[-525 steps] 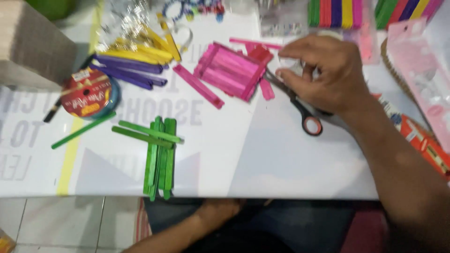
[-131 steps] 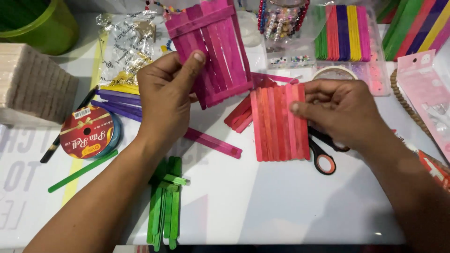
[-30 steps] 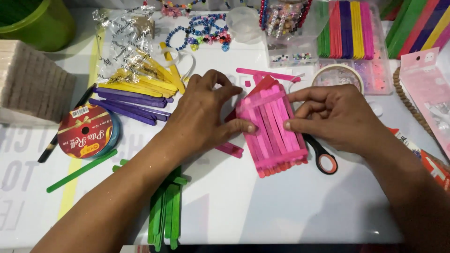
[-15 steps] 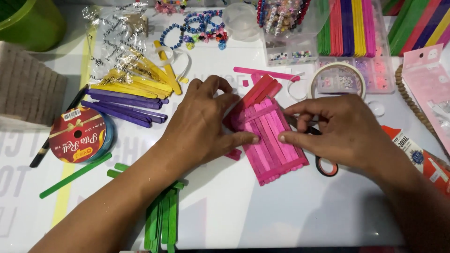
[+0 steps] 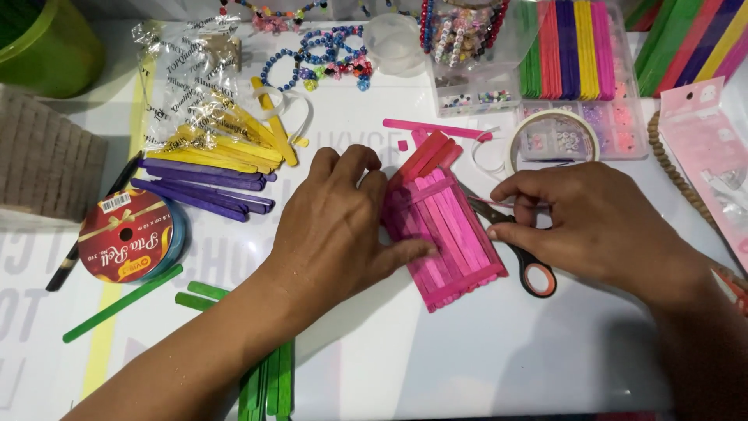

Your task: Cutting and taping colored popsicle sticks to create a small structure in a craft workshop setting.

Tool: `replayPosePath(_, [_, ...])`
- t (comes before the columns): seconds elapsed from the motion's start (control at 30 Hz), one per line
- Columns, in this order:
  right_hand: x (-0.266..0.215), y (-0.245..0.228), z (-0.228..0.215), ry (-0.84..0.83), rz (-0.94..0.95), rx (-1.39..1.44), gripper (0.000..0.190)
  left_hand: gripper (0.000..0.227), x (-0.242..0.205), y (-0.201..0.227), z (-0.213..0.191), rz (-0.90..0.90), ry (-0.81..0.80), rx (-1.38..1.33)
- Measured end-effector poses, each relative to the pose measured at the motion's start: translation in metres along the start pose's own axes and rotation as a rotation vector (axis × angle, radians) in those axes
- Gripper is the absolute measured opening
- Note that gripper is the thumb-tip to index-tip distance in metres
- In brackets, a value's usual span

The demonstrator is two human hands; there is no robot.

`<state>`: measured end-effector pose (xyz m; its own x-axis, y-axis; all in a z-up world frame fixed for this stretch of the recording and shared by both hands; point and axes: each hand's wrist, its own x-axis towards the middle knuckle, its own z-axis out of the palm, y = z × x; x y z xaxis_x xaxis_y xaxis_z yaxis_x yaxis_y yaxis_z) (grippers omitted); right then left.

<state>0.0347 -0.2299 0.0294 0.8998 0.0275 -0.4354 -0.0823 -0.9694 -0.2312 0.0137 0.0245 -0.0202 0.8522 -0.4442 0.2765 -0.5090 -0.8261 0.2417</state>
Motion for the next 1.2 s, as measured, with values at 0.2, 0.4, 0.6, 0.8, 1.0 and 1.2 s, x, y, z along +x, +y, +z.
replayPosePath(0.2, [0.003,0.002,0.002,0.015,-0.055,-0.042,0.022,0.084,0.001,0.003,0.005,-0.014,-0.065,-0.085])
replayPosePath(0.4, [0.007,0.006,0.006,0.057,-0.056,-0.278,0.021,0.087,0.008,0.016,-0.01,-0.201,-0.063,-0.38])
replayPosePath(0.6, [0.009,0.018,0.003,0.132,-0.063,-0.293,0.029,0.036,0.024,0.018,-0.039,-0.839,-0.225,-1.358])
replayPosePath(0.8, [0.007,0.032,-0.003,0.177,0.006,-0.423,0.038,0.022,0.03,-0.037,-0.049,-0.772,0.258,-1.347])
replayPosePath(1.0, [-0.02,0.008,-0.004,0.423,-0.69,-0.054,0.035,0.017,0.03,-0.06,-0.031,-0.694,0.381,-1.122])
replayPosePath(1.2, [0.023,-0.023,0.017,0.436,-1.028,-0.385,0.035,0.037,0.028,-0.052,-0.024,-0.605,0.411,-0.822])
